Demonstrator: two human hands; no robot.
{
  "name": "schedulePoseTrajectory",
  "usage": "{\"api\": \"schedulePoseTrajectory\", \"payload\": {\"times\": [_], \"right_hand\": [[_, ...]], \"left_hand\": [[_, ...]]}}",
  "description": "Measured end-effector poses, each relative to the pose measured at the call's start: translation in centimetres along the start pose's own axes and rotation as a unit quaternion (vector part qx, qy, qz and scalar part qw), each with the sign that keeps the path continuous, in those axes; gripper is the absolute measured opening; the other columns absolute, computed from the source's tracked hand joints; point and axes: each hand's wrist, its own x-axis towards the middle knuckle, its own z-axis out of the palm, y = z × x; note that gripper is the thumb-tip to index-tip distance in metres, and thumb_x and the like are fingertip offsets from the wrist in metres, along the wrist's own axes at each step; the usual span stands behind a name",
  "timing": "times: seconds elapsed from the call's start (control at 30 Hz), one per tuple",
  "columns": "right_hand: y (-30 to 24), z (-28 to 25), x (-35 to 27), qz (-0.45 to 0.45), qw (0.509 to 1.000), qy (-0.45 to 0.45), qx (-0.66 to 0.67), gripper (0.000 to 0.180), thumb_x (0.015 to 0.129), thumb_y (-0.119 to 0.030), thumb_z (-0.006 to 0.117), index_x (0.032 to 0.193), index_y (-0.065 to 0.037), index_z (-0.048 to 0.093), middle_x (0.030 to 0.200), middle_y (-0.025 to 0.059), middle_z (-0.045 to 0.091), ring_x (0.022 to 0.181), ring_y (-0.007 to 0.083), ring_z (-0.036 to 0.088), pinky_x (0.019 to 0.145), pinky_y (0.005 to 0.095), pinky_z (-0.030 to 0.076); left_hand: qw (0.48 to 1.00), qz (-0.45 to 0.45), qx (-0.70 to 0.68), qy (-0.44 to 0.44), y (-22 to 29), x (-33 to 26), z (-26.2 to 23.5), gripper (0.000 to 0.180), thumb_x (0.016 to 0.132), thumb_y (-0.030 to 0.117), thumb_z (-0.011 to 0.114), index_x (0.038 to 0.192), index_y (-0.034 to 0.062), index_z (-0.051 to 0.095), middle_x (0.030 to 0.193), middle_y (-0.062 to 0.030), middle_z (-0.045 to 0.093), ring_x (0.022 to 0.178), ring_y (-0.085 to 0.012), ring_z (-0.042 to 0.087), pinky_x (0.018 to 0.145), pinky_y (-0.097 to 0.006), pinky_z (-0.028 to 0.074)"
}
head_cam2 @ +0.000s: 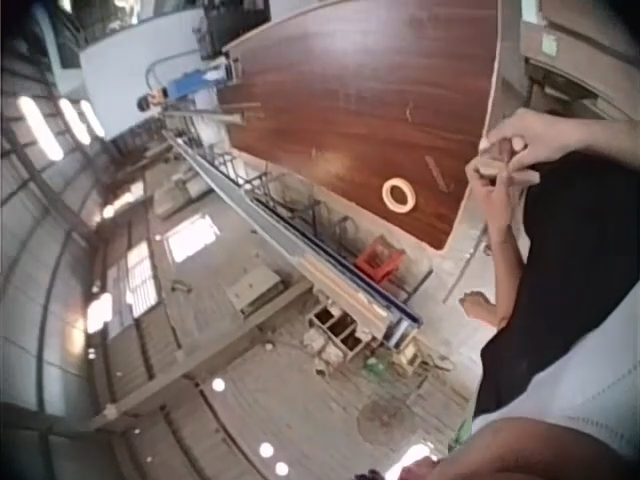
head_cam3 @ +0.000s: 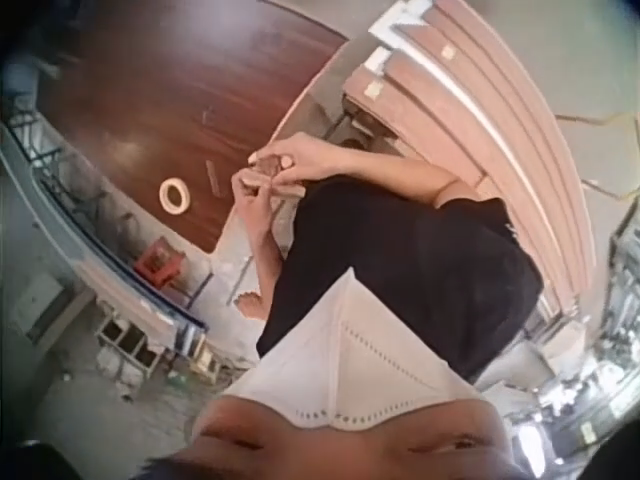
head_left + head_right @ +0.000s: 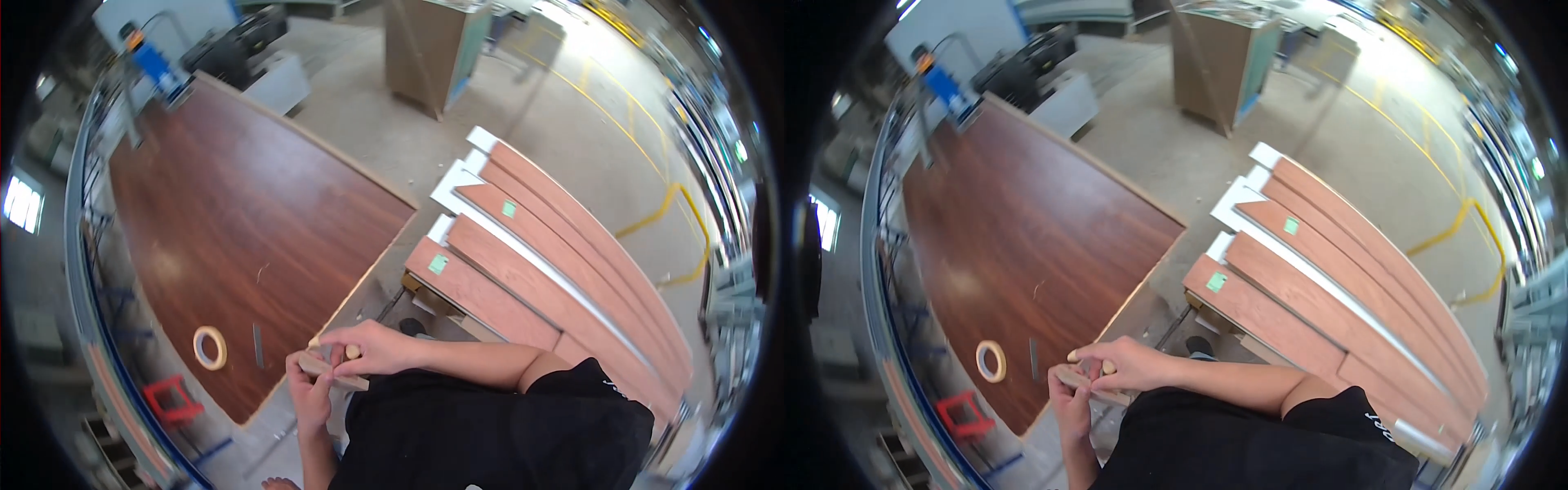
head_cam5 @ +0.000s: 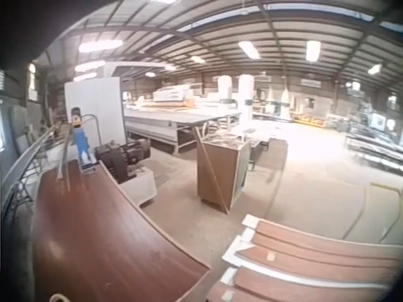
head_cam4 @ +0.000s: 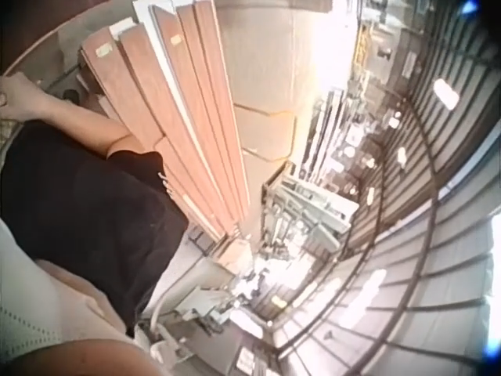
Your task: Apply veneer strips and adhesive tape to the edges of wooden boards and trim them using a small blade.
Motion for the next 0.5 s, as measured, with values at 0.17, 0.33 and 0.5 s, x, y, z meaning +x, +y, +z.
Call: {"api": "schedulePoseTrajectory", "payload": {"times": [0.17,0.33,0.5], "right_hand": [[-1.7,2.0,-1.6,0.029,0.995,0.078,-0.051,0.048,0.082,-0.016,0.067,0.127,-0.004,0.052,0.085,0.0098,0.067,0.076,0.0238,0.066,0.071,0.0328,0.051],[-2.5,5.0,-2.2,0.06,0.989,0.122,-0.061,0.051,0.081,-0.012,0.065,0.129,-0.007,0.05,0.084,0.0106,0.065,0.075,0.025,0.065,0.07,0.0333,0.052],[-3.0,9.1,-1.5,0.024,0.957,0.222,-0.184,0.054,0.076,-0.007,0.065,0.128,-0.009,0.052,0.08,0.013,0.064,0.073,0.027,0.065,0.067,0.034,0.052]], "left_hand": [[0.997,0.014,0.052,-0.063,0.3,0.5,-1.5,0.037,0.081,0.007,0.071,0.107,0.0055,0.045,0.099,-0.0026,0.05,0.086,-0.0089,0.05,0.079,-0.023,0.043],[0.988,0.003,0.131,-0.082,1.5,-0.1,-2.8,0.037,0.08,0.005,0.07,0.107,0.0034,0.046,0.098,-0.0033,0.05,0.087,-0.0097,0.05,0.078,-0.024,0.044],[0.98,0.009,0.191,-0.047,3.4,-1.5,-2.7,0.033,0.08,0.004,0.067,0.106,0.002,0.047,0.099,-0.0055,0.052,0.089,-0.0113,0.052,0.078,-0.027,0.045]]}}
